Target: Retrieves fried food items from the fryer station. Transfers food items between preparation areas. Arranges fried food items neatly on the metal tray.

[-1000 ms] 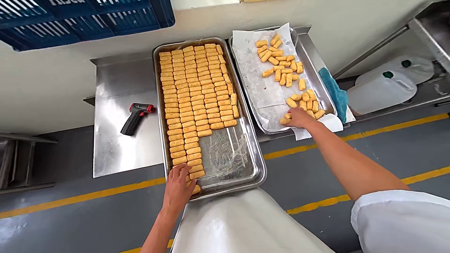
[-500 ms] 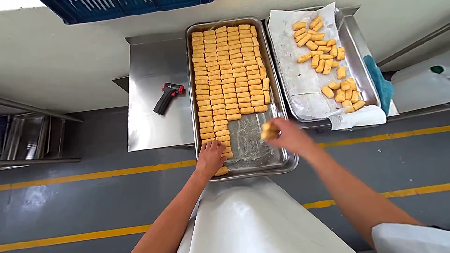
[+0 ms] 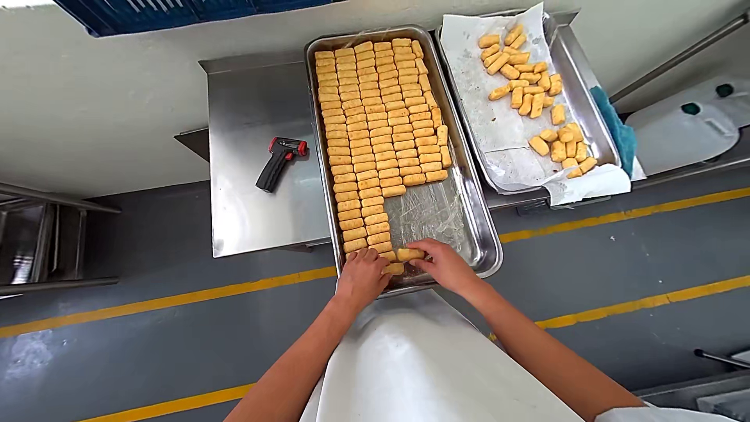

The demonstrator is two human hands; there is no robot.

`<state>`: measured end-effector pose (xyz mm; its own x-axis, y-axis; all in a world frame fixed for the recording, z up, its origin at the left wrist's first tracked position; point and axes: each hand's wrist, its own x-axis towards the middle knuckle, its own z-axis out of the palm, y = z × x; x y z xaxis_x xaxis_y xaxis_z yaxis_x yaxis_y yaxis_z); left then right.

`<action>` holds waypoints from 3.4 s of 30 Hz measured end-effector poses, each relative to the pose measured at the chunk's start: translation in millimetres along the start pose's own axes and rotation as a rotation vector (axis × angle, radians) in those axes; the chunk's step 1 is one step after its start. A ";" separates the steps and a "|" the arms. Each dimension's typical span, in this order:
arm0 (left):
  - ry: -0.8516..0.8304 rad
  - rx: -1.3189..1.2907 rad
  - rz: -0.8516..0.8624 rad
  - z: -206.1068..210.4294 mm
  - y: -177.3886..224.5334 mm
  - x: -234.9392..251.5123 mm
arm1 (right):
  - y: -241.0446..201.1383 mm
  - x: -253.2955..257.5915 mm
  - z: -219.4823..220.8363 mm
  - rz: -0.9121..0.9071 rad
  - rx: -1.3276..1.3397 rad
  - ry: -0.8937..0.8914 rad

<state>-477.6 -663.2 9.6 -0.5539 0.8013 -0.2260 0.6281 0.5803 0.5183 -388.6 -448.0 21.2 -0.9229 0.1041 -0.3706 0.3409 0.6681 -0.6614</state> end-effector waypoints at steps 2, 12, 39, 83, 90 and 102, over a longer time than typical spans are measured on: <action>-0.080 0.076 -0.031 2.1 3.5 7.7 | -0.7 -6.4 -11.2 -0.004 -0.047 -0.077; 0.018 0.018 -0.082 6.6 0.0 -0.1 | -6.6 -5.5 23.8 0.171 0.066 -0.165; 0.340 -0.163 -0.213 22.9 79.0 21.4 | 258.3 131.4 -321.4 0.300 -0.643 0.164; 0.269 -0.203 -0.066 -41.2 -2.6 33.0 | 12.5 110.3 1.8 -0.142 -0.084 0.369; 0.067 0.131 -0.060 -26.1 15.5 129.1 | 25.9 93.8 -93.8 -0.090 -0.130 0.154; 0.329 0.039 -0.162 0.4 40.3 130.3 | 274.8 84.8 -324.3 0.710 -0.350 0.425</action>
<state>-524.3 -535.3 0.7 -0.7899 0.6128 -0.0223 0.5348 0.7063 0.4639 -431.1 -16.6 19.5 -0.5272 0.7958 -0.2977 0.8468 0.5213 -0.1061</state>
